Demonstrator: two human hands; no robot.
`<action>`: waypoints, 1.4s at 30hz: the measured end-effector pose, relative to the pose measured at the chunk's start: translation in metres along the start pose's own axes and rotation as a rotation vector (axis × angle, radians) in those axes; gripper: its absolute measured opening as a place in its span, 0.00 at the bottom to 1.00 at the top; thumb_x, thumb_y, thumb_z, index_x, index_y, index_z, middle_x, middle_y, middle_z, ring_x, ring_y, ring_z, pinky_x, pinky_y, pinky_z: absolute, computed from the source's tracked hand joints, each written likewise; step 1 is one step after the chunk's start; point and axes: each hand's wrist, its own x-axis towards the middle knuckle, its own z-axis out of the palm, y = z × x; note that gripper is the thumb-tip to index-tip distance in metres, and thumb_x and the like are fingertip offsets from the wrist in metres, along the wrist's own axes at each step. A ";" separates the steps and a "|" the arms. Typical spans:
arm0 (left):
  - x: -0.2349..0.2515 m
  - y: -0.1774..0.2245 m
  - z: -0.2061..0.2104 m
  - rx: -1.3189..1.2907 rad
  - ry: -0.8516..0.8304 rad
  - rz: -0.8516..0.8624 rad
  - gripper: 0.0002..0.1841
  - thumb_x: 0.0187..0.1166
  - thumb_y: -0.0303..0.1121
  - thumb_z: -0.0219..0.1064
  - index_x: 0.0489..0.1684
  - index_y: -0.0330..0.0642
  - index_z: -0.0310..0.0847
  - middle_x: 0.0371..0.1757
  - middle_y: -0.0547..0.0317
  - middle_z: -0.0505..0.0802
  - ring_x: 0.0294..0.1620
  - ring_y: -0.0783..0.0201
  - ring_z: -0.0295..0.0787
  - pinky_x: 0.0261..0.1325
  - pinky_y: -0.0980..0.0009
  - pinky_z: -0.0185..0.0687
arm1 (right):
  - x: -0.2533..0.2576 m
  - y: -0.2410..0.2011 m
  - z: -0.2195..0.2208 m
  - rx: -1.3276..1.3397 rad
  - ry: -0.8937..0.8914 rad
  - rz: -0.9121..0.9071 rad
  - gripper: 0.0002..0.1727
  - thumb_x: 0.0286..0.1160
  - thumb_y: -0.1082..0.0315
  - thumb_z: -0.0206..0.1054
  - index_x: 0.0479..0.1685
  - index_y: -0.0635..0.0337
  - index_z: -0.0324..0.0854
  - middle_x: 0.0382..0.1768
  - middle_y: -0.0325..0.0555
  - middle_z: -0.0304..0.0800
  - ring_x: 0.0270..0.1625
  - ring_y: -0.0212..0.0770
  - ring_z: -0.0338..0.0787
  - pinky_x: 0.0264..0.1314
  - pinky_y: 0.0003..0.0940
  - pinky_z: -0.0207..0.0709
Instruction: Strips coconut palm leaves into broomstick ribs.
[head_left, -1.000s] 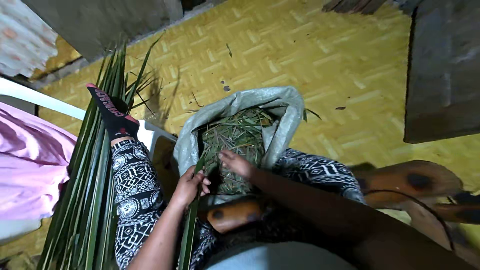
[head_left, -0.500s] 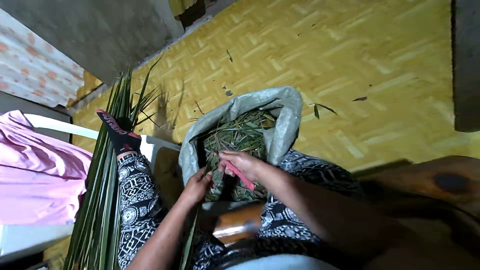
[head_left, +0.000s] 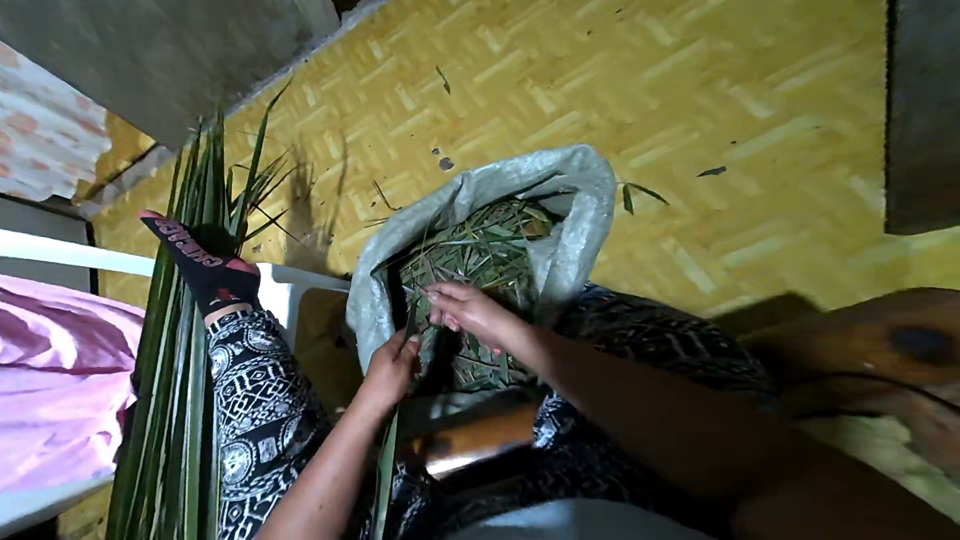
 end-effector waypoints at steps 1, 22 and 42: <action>0.003 -0.001 -0.002 0.072 0.023 -0.009 0.21 0.97 0.38 0.46 0.74 0.34 0.75 0.35 0.58 0.85 0.31 0.69 0.81 0.42 0.69 0.81 | -0.003 -0.001 0.003 -0.151 -0.012 -0.034 0.22 0.96 0.60 0.50 0.78 0.61 0.76 0.40 0.46 0.87 0.35 0.34 0.80 0.44 0.33 0.75; 0.023 0.014 0.016 0.504 0.101 -0.053 0.21 0.97 0.37 0.44 0.75 0.32 0.74 0.57 0.35 0.91 0.62 0.42 0.89 0.70 0.45 0.79 | -0.019 0.004 0.019 -0.771 -0.080 -0.120 0.26 0.97 0.57 0.47 0.83 0.63 0.71 0.70 0.62 0.83 0.70 0.60 0.86 0.75 0.59 0.75; 0.011 0.012 0.018 0.490 0.066 0.029 0.25 0.98 0.37 0.43 0.87 0.32 0.65 0.61 0.36 0.90 0.61 0.47 0.90 0.72 0.52 0.79 | 0.009 0.010 -0.006 -0.858 0.236 -0.087 0.25 0.96 0.56 0.49 0.79 0.61 0.75 0.69 0.65 0.84 0.70 0.66 0.85 0.70 0.67 0.74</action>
